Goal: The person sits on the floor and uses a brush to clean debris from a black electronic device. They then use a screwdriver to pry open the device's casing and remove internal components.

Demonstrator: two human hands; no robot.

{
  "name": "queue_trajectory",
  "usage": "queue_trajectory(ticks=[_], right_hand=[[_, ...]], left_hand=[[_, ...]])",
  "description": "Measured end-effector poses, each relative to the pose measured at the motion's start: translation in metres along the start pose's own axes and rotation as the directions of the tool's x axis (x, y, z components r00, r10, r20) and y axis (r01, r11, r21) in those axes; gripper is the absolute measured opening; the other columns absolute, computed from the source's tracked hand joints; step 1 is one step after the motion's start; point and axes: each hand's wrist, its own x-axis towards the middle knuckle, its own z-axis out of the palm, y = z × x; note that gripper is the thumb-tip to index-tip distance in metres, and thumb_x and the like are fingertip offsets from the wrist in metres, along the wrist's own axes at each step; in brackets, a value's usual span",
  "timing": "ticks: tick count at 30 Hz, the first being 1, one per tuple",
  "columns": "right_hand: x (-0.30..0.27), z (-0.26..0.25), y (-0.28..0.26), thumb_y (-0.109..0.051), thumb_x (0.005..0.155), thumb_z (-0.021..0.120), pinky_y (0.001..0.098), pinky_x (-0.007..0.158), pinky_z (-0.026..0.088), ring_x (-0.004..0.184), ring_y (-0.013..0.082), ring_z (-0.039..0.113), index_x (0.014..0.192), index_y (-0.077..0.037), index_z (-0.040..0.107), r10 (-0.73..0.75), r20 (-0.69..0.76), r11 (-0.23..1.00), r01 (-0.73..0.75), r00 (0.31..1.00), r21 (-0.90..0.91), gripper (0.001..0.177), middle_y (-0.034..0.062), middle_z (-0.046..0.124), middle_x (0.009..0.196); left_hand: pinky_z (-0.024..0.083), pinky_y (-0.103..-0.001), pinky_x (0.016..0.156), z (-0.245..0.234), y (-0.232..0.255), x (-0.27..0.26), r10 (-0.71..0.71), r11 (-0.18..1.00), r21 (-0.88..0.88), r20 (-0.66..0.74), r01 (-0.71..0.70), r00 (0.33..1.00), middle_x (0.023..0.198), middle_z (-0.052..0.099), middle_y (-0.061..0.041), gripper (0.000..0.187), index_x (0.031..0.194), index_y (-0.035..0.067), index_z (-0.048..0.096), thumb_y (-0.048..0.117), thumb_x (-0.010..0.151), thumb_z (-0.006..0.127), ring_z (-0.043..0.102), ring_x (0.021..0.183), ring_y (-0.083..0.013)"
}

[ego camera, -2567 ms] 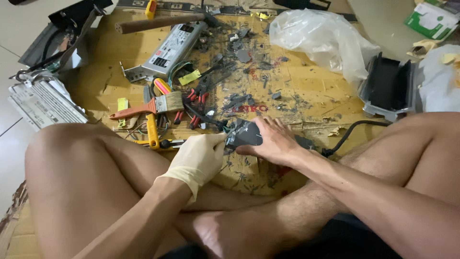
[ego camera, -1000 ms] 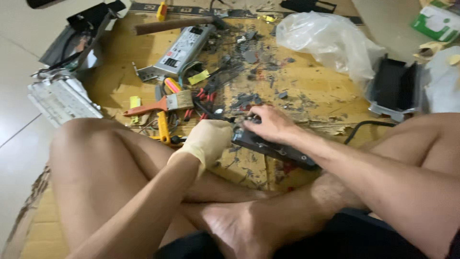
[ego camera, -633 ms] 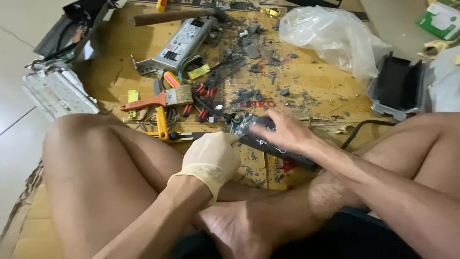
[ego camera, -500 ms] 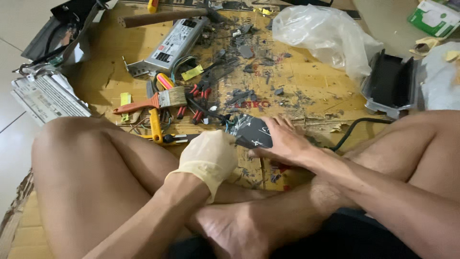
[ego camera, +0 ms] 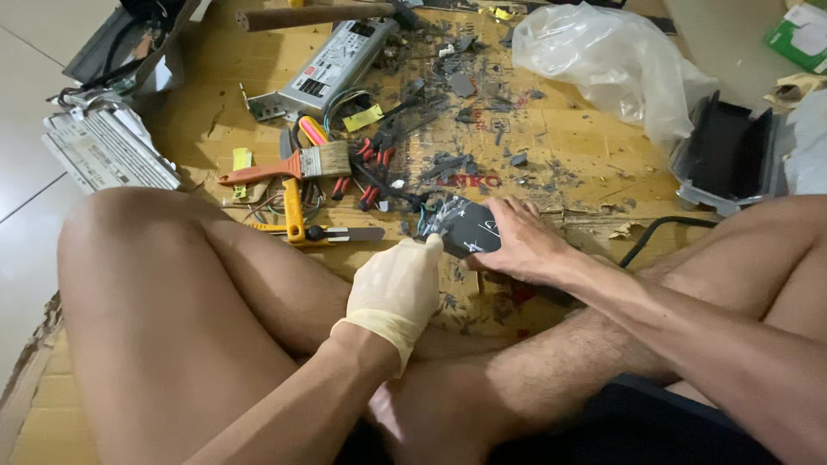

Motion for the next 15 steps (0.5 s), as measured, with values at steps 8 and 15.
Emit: queue_trajectory(ticks=[8,15], right_hand=[[0.007,0.005,0.004,-0.053,0.07,0.089,0.056,0.1,0.044,0.122,0.0414,0.054,0.143,-0.003,0.045,0.141,0.058,0.979,-0.148,0.988,0.137,0.099,0.0229,0.057,0.123],[0.01,0.008,0.005,-0.066,0.066,0.086,0.061,0.101,0.044,0.129,0.0402,0.05,0.146,-0.011,0.043,0.201,0.083,0.969,-0.21,0.976,0.129,0.107,0.0174,0.054,0.132]], left_hand=[[0.056,-0.047,0.1,0.031,0.002,0.037,-0.413,0.735,-0.541,0.122,0.409,0.903,0.125,0.072,-0.005,0.039,0.13,0.037,0.068,0.041,0.095,0.052,0.066,0.12,-0.0263],[0.06,-0.051,0.09,-0.007,0.005,0.019,-0.055,0.997,-0.048,0.008,0.055,0.998,0.107,0.074,-0.015,0.038,0.127,0.021,0.067,0.027,0.1,0.042,0.072,0.104,-0.0354]])
